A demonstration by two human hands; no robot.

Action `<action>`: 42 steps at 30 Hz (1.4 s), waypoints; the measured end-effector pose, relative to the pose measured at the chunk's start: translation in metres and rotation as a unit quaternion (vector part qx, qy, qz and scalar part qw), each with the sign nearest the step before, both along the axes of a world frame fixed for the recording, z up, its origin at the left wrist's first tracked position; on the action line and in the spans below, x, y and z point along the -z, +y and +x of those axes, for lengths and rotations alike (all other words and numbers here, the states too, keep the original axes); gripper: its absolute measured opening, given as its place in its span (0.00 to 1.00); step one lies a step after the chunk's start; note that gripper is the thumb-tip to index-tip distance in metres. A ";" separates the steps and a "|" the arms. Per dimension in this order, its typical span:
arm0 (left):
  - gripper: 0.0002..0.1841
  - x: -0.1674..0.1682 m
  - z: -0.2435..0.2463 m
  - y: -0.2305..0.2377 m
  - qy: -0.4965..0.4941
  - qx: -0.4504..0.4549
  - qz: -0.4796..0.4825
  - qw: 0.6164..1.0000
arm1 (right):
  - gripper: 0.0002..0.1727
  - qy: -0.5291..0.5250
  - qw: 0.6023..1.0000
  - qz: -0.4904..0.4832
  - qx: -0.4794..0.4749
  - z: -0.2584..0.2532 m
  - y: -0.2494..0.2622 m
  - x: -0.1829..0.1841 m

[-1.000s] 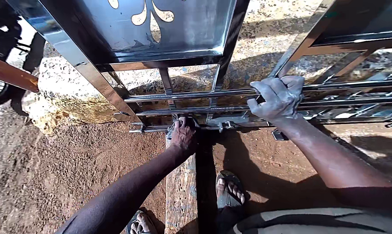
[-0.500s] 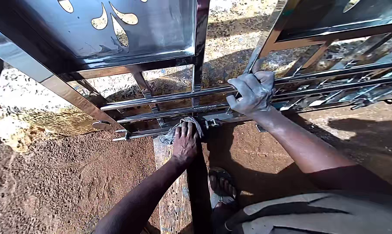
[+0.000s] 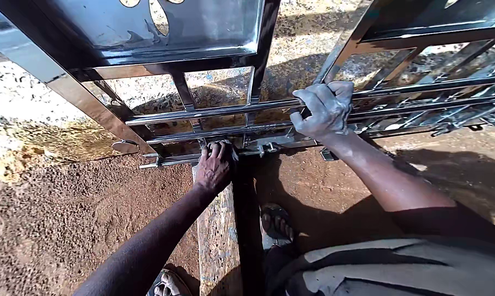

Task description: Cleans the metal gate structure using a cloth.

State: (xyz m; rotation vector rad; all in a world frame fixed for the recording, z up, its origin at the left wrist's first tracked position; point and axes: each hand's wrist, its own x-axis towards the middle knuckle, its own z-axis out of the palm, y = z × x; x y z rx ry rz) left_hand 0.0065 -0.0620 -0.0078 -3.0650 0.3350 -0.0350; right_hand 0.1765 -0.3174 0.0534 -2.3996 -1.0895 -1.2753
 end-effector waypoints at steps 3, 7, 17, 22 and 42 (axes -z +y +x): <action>0.29 0.008 0.005 -0.021 0.015 0.005 -0.021 1.000 | 0.14 -0.019 0.999 0.037 0.020 0.002 0.009 0.004; 0.23 0.018 0.015 -0.068 -0.011 0.034 -0.104 0.994 | 0.13 -0.027 0.997 0.058 0.031 0.001 0.014 0.006; 0.09 0.057 0.006 0.022 -0.208 0.149 -0.257 0.932 | 0.14 -0.046 0.998 0.027 0.019 0.003 0.007 0.007; 0.11 0.054 0.011 0.030 -0.245 0.104 -0.257 0.929 | 0.13 -0.031 0.999 0.036 0.026 0.001 0.009 0.007; 0.12 0.057 -0.003 0.028 -0.216 0.056 -0.288 0.931 | 0.09 0.148 0.956 0.205 -0.148 -0.046 -0.024 -0.010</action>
